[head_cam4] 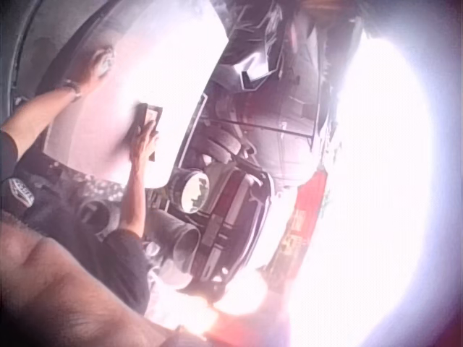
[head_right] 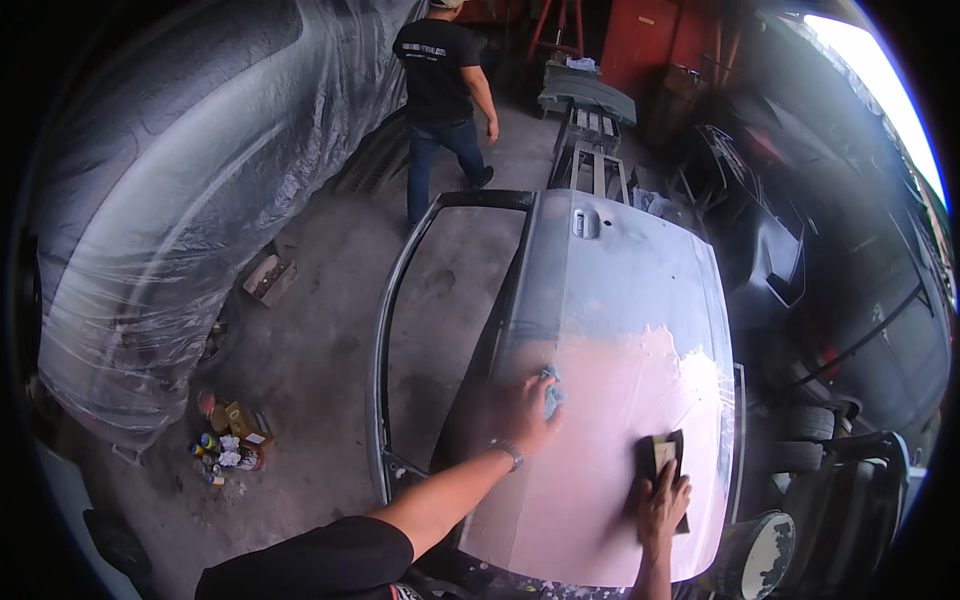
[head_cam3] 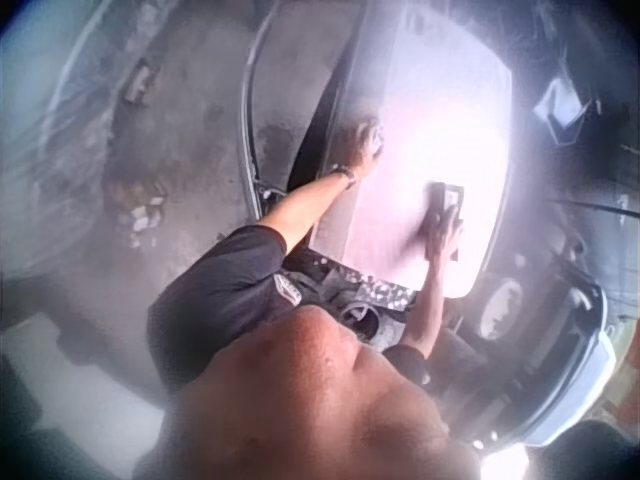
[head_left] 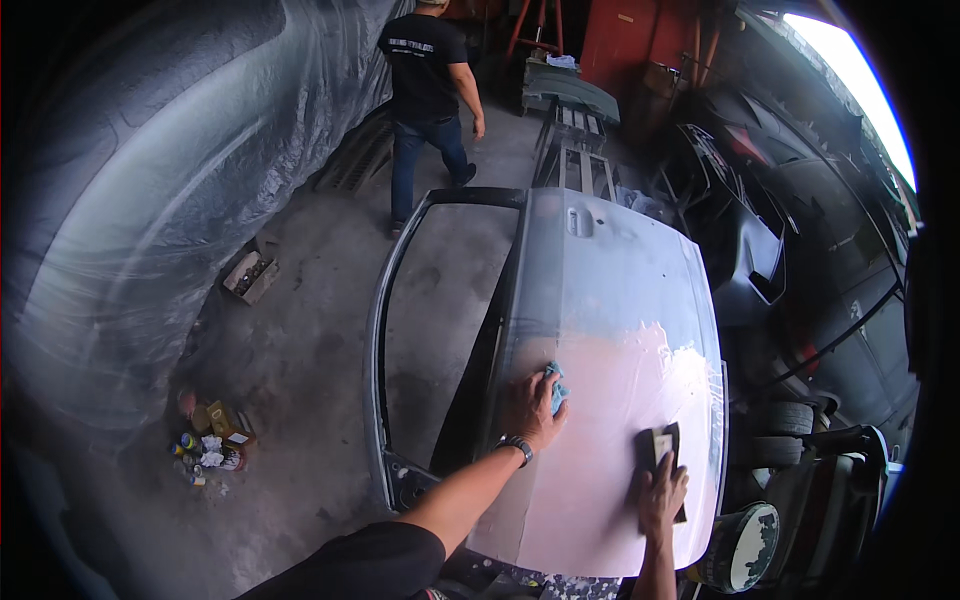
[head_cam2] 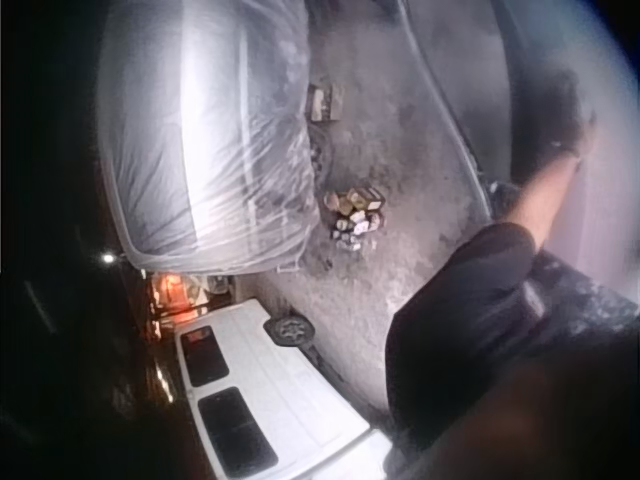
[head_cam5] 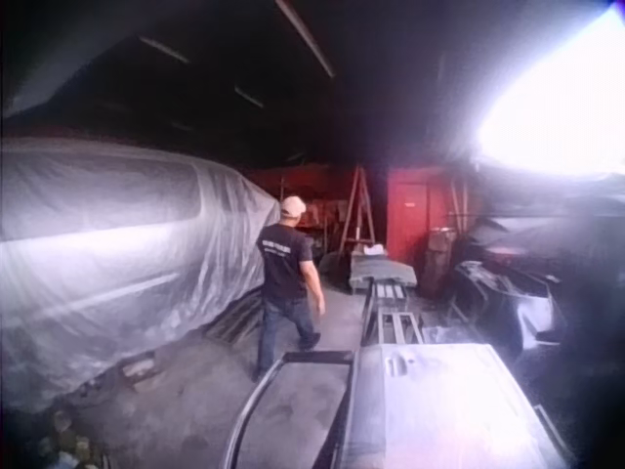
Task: Manually sanding the body filler on a detached car door panel using a sanding block.
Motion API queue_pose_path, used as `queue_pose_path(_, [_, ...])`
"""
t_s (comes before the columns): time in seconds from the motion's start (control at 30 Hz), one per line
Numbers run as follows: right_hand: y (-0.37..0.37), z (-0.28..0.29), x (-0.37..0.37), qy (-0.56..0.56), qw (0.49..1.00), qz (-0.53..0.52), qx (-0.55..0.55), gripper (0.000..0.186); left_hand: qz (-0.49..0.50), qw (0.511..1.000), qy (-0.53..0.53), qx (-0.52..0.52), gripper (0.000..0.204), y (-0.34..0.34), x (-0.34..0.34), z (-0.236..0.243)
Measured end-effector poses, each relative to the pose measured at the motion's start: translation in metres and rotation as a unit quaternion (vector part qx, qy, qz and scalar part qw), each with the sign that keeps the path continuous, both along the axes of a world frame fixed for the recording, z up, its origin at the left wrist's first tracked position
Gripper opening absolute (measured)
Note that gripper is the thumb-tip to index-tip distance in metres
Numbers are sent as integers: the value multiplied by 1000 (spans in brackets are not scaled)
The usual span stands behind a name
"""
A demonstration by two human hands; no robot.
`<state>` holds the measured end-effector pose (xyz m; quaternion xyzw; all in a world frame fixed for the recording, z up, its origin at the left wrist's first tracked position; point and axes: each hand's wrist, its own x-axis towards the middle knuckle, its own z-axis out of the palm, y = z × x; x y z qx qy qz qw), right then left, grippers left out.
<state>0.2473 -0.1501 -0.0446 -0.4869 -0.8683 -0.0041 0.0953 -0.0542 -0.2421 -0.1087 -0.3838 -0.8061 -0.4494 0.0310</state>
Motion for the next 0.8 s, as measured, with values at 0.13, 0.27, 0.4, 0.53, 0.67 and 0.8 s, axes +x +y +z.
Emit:
queue_pose_path(0.13, [-43, -5, 44, -40, 993, 111, -8, 85, -15, 999, 0, 33, 57, 6, 2, 1])
queue_pose_path(0.27, [61, 3, 28, 12, 1000, 23, -2, 76, -31, 998, -6, 58, 57, 9, 3, 3])
queue_pose_path(0.4, [161, -44, 23, 3, 993, -52, 107, 67, -35, 998, 1, 43, 57, 8, 5, 2])
queue_pose_path(0.53, [141, -3, -24, -8, 991, -129, 14, 62, -8, 999, -5, 40, 56, 0, 0, 5])
queue_pose_path(0.67, [127, -20, -9, -12, 982, -99, 162, 61, -17, 998, 0, 55, 55, 15, 6, 0])
queue_pose_path(0.8, [3, 9, -33, -8, 995, -52, 80, 69, -8, 999, 6, 44, 56, 8, 1, -4])
